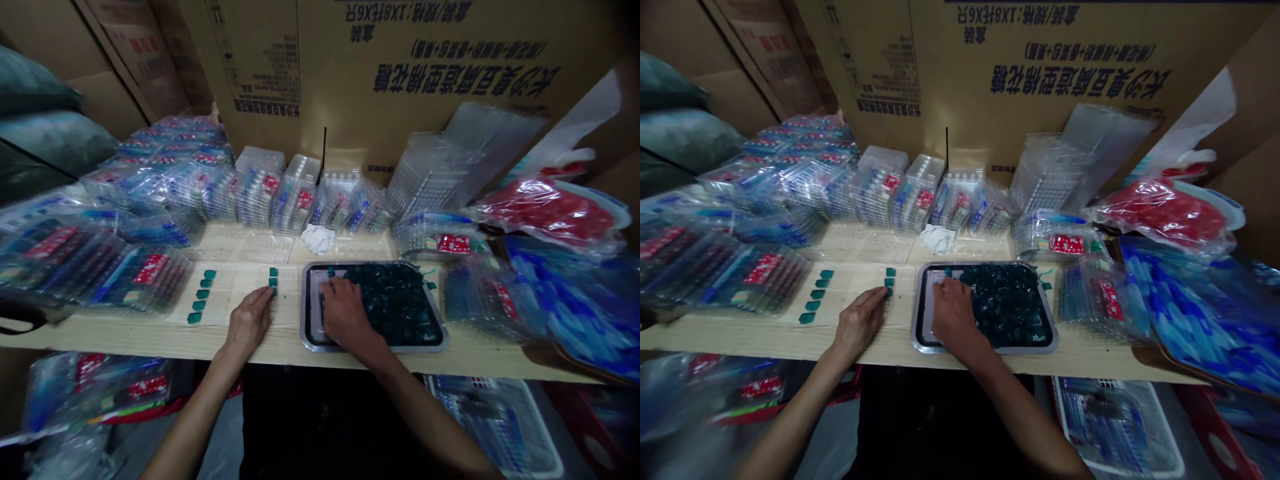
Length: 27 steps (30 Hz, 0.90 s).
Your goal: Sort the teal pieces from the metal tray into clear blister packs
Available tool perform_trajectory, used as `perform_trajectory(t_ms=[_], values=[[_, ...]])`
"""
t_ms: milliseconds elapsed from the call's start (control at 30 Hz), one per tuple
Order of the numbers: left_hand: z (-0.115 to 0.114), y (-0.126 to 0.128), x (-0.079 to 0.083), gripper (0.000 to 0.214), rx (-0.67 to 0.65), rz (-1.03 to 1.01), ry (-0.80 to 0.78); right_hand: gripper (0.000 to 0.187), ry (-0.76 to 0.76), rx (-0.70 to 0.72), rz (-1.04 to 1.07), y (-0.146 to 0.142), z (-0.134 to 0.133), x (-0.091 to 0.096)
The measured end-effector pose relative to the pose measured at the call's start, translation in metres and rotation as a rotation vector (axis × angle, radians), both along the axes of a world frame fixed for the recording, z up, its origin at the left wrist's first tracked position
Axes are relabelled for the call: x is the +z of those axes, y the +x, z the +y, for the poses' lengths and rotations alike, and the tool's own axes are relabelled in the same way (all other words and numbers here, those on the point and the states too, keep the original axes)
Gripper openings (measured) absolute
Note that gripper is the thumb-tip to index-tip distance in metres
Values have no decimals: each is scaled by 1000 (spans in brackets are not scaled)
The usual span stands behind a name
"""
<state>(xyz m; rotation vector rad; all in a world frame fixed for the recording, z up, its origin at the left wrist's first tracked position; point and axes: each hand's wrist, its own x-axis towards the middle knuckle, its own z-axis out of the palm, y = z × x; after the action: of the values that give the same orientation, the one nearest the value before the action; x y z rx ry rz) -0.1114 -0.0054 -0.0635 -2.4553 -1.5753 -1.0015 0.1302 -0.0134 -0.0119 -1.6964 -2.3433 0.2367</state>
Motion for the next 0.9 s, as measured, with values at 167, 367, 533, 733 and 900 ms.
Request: perform_trajectory(t_ms=[167,367,533,733,900], values=[[-10,65,25,31,48,-340,-84,19,42,-31,-58,24,5,-8],[3,125,36,30,-49,-878,-600,21,108,-61,276,23,6,-8],[22,129,36,33,-38,-1297,-779,31,27,-8,688,28,21,-14],[24,129,50,37,-18,-1416,-877,17,-79,47,900,28,38,-20],[25,130,60,46,72,-1512,-971,20,114,31,698,24,33,-12]])
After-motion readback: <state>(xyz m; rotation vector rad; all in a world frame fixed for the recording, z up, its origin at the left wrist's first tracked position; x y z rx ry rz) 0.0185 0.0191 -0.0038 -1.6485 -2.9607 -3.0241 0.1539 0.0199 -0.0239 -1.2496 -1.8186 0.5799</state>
